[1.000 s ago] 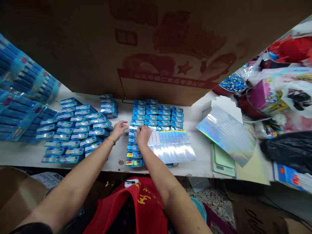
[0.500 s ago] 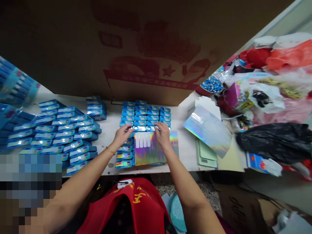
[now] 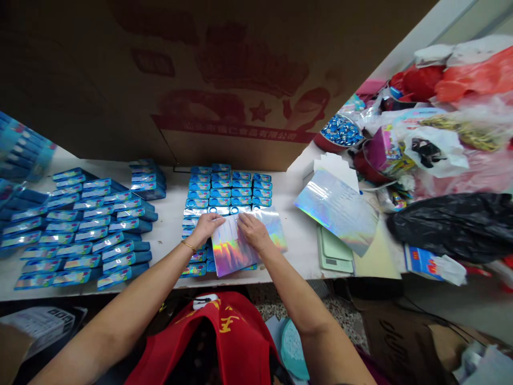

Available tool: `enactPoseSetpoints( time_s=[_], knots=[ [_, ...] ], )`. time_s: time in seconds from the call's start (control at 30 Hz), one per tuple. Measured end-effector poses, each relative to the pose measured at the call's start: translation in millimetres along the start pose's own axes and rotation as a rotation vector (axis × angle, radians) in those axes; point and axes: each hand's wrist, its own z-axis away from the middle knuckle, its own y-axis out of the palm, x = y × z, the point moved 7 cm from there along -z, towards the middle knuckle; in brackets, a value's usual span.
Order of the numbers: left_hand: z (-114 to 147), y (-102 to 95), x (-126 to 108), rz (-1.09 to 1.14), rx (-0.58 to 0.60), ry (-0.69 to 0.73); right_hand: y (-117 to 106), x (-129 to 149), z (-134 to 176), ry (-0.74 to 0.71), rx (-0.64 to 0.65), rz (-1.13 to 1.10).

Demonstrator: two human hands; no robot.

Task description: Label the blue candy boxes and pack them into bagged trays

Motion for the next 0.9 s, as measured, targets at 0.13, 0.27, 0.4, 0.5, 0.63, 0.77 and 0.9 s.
enactPoseSetpoints(
  time_s=[0.13, 0.27, 0.4, 0.5, 0.63, 0.77, 0.9],
  knots=[
    [-3.6, -7.0, -4.3, -0.041, -0.052, 0.032, -52.7, 11.6, -4.7, 0.197, -0.114, -0.215],
    [-0.4, -16.3, -13.7, -0.042, -0.084, 0.118, -95.6, 17.8, -32.7, 0.456, -0.164, -0.554],
    [11.8, -48.2, -16.8, 0.321, -0.227, 0.080, -71.0, 12.8, -62.7, 0.727, -0.114, -0.918],
    [22.7, -68.3, -8.7, 0.701, -0.208, -0.107, -32.1, 12.9, -75.1, 0.874, -0.131, -1.135],
    [32.4, -91.2, -7.6, 0.811, -0.154, -0.121, 8.6, 21.9, -82.6, 0.983, -0.135, -1.245],
    [32.9, -97.3, 4.6, 0.747, -0.132, -0.129, 28.4, 27.8, -89.5, 0.979, -0.137, -1.170],
    [28.4, -95.1, 14.7, 0.708, -0.120, -0.095, 32.6, 27.3, -96.5, 0.877, -0.205, -1.038]
  ],
)
